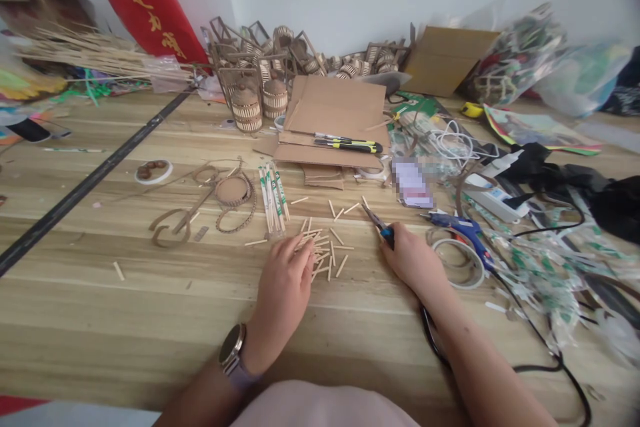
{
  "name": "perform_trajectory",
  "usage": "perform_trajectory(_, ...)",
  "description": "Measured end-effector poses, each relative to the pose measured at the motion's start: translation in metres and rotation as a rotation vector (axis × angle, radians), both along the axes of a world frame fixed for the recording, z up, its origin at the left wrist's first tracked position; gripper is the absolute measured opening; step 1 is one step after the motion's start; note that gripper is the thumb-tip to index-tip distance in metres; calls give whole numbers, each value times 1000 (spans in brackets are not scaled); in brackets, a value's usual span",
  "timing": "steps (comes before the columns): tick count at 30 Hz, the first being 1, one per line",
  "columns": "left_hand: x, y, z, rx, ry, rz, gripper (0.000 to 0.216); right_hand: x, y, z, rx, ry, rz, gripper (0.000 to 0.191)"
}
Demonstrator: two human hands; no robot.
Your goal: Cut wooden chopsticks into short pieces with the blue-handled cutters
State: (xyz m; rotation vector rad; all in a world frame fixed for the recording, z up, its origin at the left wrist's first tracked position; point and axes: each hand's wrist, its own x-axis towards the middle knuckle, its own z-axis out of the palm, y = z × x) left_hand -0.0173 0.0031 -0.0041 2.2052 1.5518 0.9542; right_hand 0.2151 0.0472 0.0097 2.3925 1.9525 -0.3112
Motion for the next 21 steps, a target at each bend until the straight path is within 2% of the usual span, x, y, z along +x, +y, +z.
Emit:
perform_trajectory(3,3,-4,-1,76,-22,15,28,0,3,-4,-21,13,0,19)
perform_trajectory(7,7,-9,-1,27,-70,-31,28,0,3,-4,-20,30,-5,23)
perform_trajectory(11,8,-8,2,-152,-249,-97,22,4,0,0,18,70,12,23)
perform_trajectory(16,11,-7,10,-528,-430,-123,13,3,-5,1,35,98,30,22)
perform_trajectory(21,13,-8,12,-595,-441,-122,18,-5,-5,-5,-9,68,58,24)
